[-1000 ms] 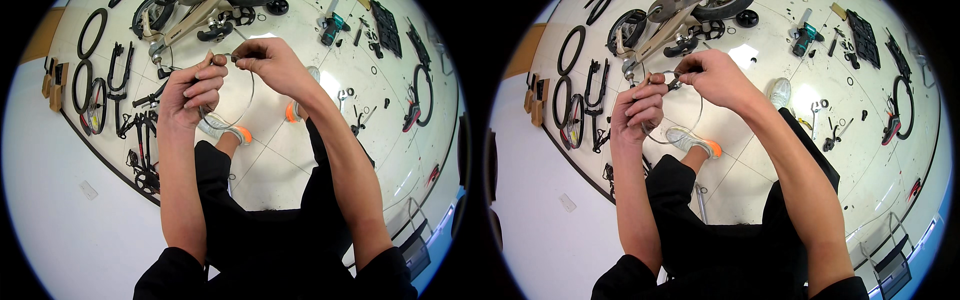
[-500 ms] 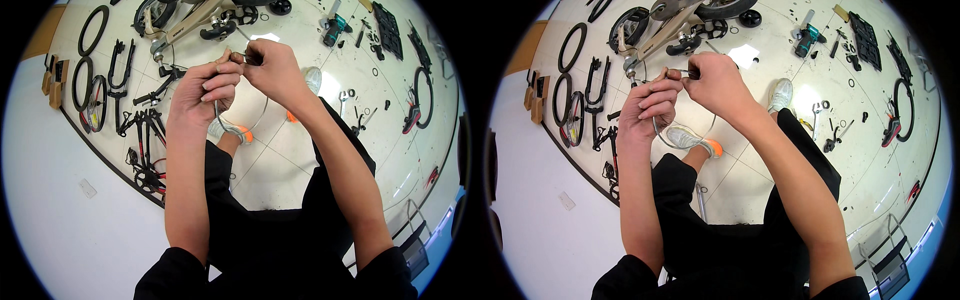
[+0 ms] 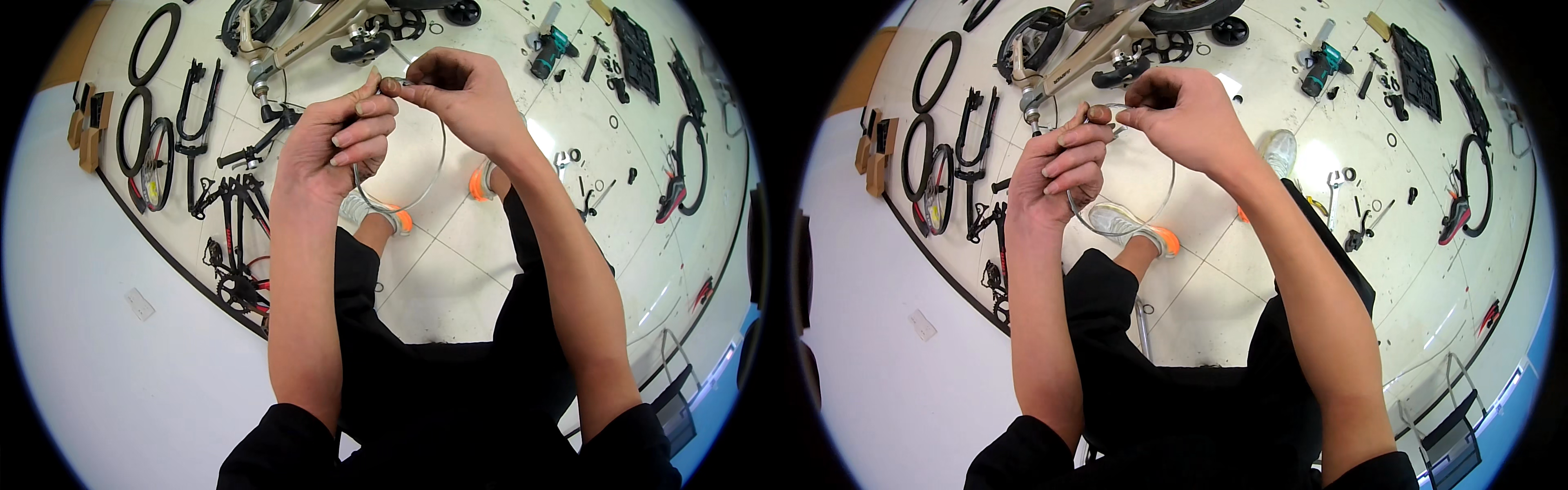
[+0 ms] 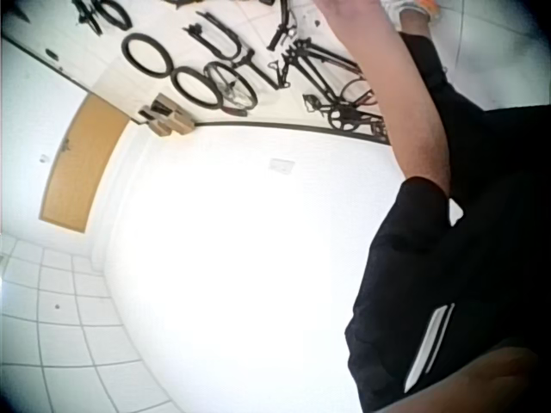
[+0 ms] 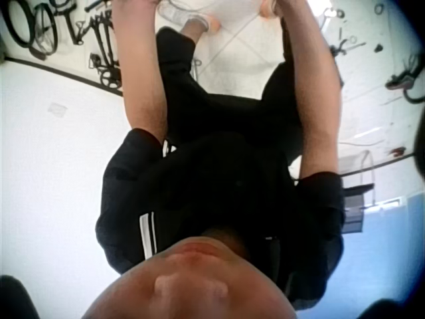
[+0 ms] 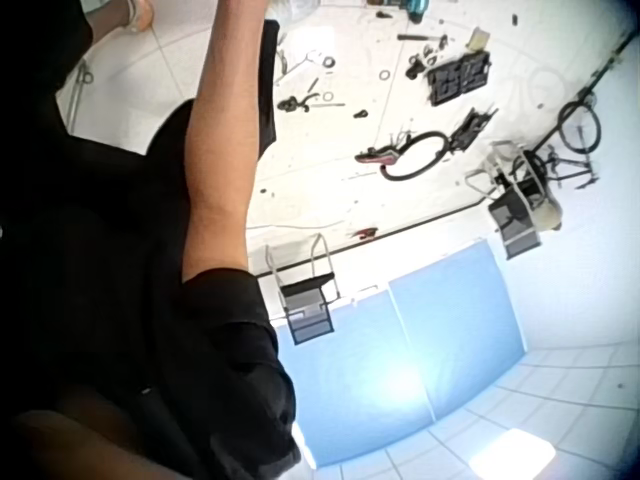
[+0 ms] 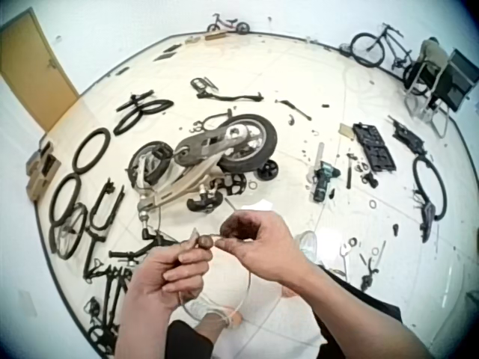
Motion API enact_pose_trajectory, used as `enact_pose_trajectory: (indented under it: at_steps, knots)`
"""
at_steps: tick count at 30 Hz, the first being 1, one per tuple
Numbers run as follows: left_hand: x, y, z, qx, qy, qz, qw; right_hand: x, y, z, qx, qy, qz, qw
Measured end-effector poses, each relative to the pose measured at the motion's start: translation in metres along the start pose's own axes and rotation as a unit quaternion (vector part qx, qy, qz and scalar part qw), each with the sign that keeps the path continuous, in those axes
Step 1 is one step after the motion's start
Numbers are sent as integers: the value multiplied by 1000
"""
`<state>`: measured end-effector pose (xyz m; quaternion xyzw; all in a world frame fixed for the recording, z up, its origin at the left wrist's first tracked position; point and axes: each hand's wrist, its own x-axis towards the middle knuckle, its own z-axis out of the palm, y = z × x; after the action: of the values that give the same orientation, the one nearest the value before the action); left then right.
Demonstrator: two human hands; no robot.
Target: The person assembles a bicycle by attaching the seat post to the frame using a screwdriver and then preparing a cable by stripping its end. The workspace is cluttered with various bicycle parts and tools.
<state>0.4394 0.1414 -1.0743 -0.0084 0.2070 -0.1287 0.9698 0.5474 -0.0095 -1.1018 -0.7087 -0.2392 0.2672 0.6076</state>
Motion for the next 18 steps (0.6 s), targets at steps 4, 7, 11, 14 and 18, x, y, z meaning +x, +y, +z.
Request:
enact_pose_trajectory:
  at_steps: [4, 7, 11, 14, 18]
  knots:
    - [-3, 2, 0, -2, -22, -1, 1000, 0, -5, -8, 61, -25, 19, 998]
    - [-2, 2, 2, -11, -19, -6, 1000, 0, -13, -15, 11, -46, 56, 997]
    - [1, -1, 6, 17, 20, 15, 1000, 0, -6, -14, -16, 5, 20, 1000]
    - [1, -5, 13, 83, 57, 52, 994, 2, -2, -17, 40, 20, 5, 999]
    - [7, -14, 20, 215, 86, 64, 971, 5, 9, -21, 104, 46, -11, 994]
